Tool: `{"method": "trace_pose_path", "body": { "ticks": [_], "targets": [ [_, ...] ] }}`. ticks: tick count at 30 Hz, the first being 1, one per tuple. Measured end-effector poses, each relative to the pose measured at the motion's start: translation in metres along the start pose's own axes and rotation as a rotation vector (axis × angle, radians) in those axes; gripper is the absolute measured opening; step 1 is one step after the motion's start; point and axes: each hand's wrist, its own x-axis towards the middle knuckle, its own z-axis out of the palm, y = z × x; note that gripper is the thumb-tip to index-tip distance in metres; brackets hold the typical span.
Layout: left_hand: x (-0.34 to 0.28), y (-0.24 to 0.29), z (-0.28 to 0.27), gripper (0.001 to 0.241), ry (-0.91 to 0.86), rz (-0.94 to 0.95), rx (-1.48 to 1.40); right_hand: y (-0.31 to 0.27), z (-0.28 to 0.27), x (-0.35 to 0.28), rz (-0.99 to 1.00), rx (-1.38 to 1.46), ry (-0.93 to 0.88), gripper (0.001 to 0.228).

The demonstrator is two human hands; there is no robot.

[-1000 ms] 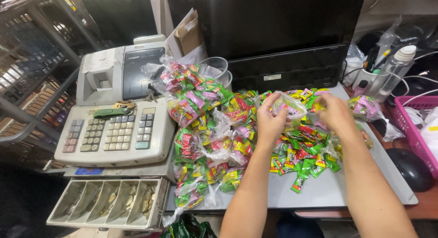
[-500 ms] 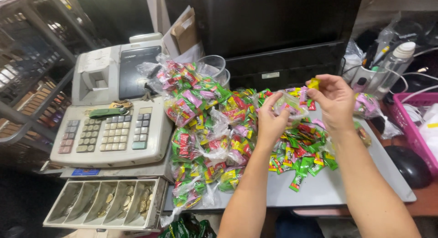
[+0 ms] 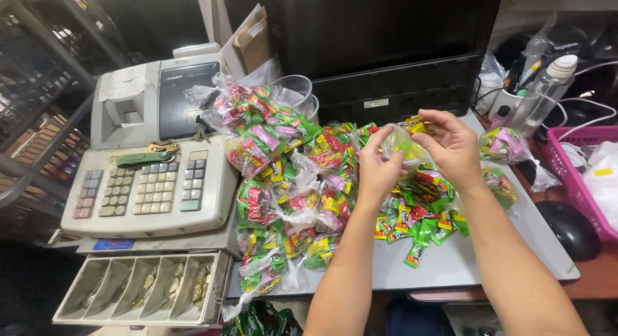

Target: Bagging small individually wrapped candies into plastic bags at a checkout counter

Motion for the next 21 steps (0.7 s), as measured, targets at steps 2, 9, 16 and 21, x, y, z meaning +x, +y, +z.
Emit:
{"method": "trace_pose_path", "body": {
  "ticks": [2,9,16,21],
  "targets": [
    [0.0,0.002,-0.001,0.057,0.005,0.008,-0.006,0.0,0.002,-0.003,0.006,0.014,-0.028,0.045],
    [0.003,-0.012,-0.002,0.053,0.041,-0.011,-0.005,-0.034,0.008,-0.003,-0.213,-0.437,-0.253,0.03],
    [-0.004,0.001,0.003,0.048,0.038,0.01,0.009,-0.028,0.001,-0.004,-0.194,-0.566,-0.259,0.025],
    [-0.007,0.011,0.006,0.044,-0.001,0.097,0.129,-0.032,0.001,-0.001,-0.142,-0.599,-0.29,0.022]
  ]
}}
